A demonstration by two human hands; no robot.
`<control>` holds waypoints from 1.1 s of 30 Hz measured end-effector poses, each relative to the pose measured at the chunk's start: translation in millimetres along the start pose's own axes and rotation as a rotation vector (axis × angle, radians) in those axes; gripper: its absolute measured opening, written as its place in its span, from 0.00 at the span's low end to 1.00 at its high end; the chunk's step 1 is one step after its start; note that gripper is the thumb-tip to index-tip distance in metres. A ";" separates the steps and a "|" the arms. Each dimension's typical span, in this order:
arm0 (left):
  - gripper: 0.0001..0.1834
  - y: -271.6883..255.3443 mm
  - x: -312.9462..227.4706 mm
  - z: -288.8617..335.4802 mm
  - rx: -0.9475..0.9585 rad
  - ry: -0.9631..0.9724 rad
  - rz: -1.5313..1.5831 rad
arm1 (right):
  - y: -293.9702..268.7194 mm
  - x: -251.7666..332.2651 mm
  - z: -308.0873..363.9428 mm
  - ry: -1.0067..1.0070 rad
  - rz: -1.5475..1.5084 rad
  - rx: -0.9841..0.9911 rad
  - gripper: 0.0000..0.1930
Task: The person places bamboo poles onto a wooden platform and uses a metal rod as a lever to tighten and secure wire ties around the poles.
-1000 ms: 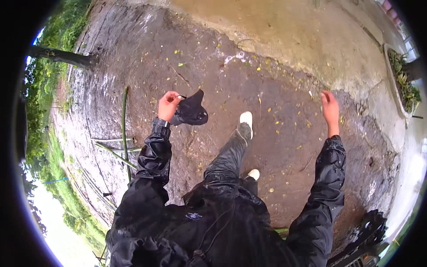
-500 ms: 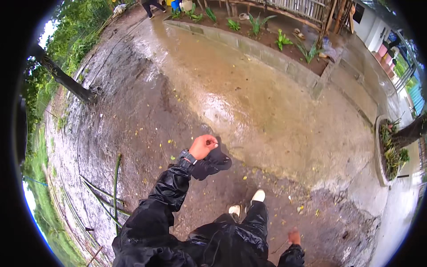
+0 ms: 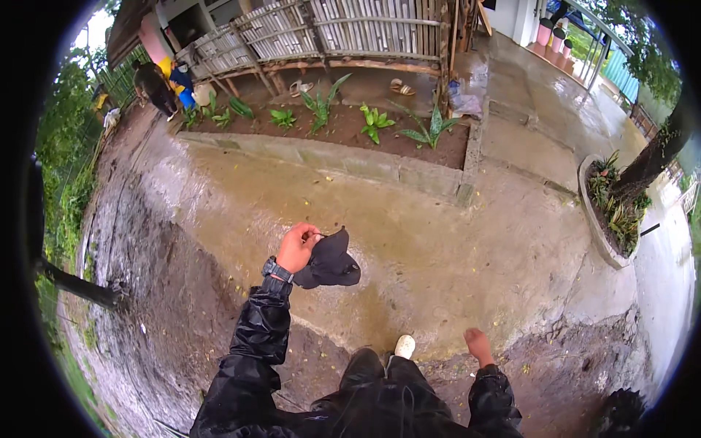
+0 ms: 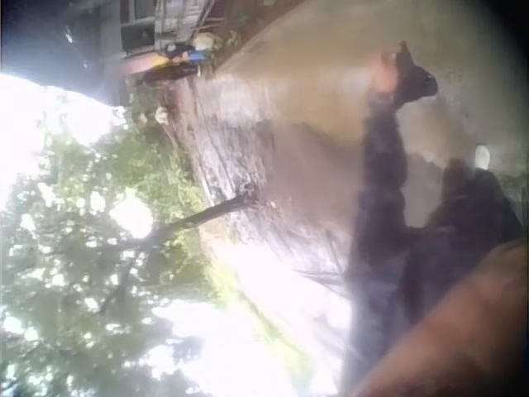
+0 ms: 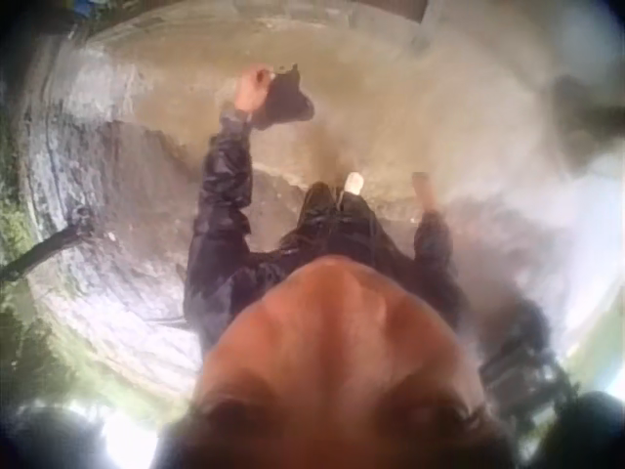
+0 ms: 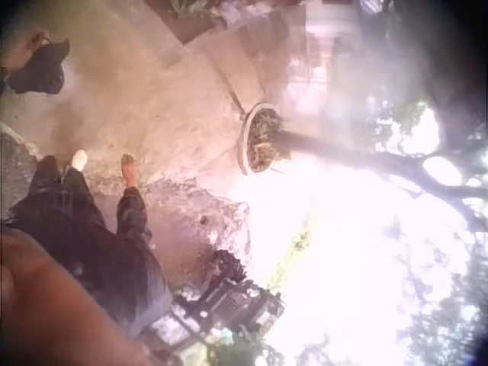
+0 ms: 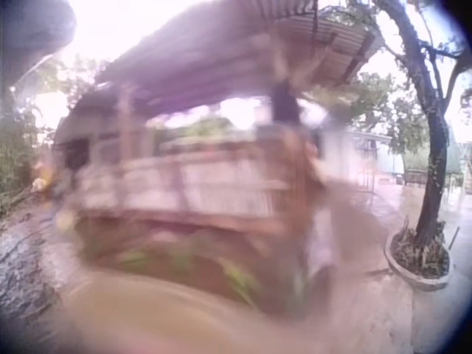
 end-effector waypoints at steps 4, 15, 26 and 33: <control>0.04 -21.1 -56.3 -143.4 -0.037 0.117 0.019 | -79.5 108.0 -171.8 0.201 -0.424 -0.047 0.18; 0.05 -46.0 -250.9 -524.1 -0.024 0.462 0.070 | -21.7 4.2 -43.1 0.192 0.573 0.506 0.08; 0.08 -68.6 -380.7 -847.7 -0.086 0.611 0.047 | -23.4 57.1 -293.7 1.182 -0.825 -0.356 0.22; 0.09 -63.3 -430.7 -1078.9 -0.120 0.658 -0.013 | -171.8 131.4 -555.1 0.673 -0.525 -0.698 0.22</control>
Point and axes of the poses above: each hand's wrist, its own z-axis away from the middle knuckle, its own y-axis out of the palm, x = y × z, the point moved 7 cm from there along -z, towards the middle knuckle, and after that the axes turned 12 degrees about -y, right-handed, at the moved point
